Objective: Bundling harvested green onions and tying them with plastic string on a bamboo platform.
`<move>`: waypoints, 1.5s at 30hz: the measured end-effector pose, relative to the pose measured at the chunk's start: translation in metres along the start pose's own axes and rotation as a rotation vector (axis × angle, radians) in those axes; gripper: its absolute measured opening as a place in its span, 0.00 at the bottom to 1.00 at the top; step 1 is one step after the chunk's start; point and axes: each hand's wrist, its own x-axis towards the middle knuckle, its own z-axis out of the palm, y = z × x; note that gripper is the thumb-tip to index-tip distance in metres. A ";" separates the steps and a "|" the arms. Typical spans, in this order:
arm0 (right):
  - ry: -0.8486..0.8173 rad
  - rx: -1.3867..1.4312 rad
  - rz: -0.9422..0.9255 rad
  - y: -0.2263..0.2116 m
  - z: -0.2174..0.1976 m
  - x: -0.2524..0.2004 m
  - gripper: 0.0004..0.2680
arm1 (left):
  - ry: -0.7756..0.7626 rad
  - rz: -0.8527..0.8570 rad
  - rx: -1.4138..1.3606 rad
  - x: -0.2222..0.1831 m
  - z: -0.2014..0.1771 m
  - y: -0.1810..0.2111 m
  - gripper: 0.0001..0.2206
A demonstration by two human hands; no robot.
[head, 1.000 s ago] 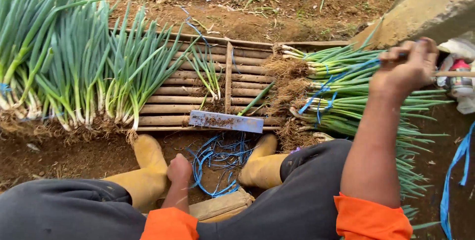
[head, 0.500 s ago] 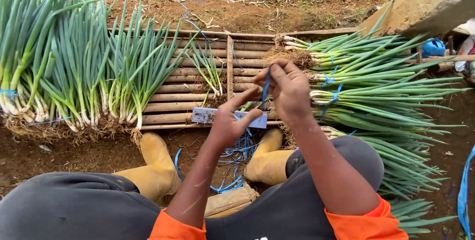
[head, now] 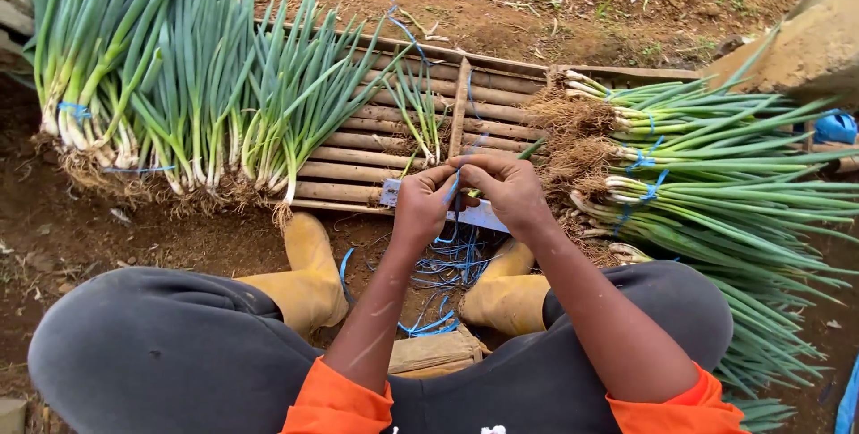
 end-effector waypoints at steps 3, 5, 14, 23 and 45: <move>0.000 -0.008 0.002 0.011 0.002 0.009 0.08 | 0.026 -0.067 -0.125 -0.001 -0.006 -0.001 0.08; -0.033 0.034 0.014 0.010 0.009 0.011 0.09 | 0.046 -0.091 -0.165 0.004 -0.013 -0.006 0.08; 0.077 -0.040 -0.001 0.016 0.013 0.012 0.06 | 0.103 -0.080 0.013 0.012 -0.021 -0.020 0.07; 0.261 0.005 -0.023 -0.027 0.014 0.003 0.03 | 0.089 -0.062 -0.033 0.016 -0.038 -0.037 0.09; 0.447 -0.076 -0.177 -0.057 -0.040 -0.007 0.02 | 0.748 -0.036 1.265 0.033 -0.192 -0.152 0.23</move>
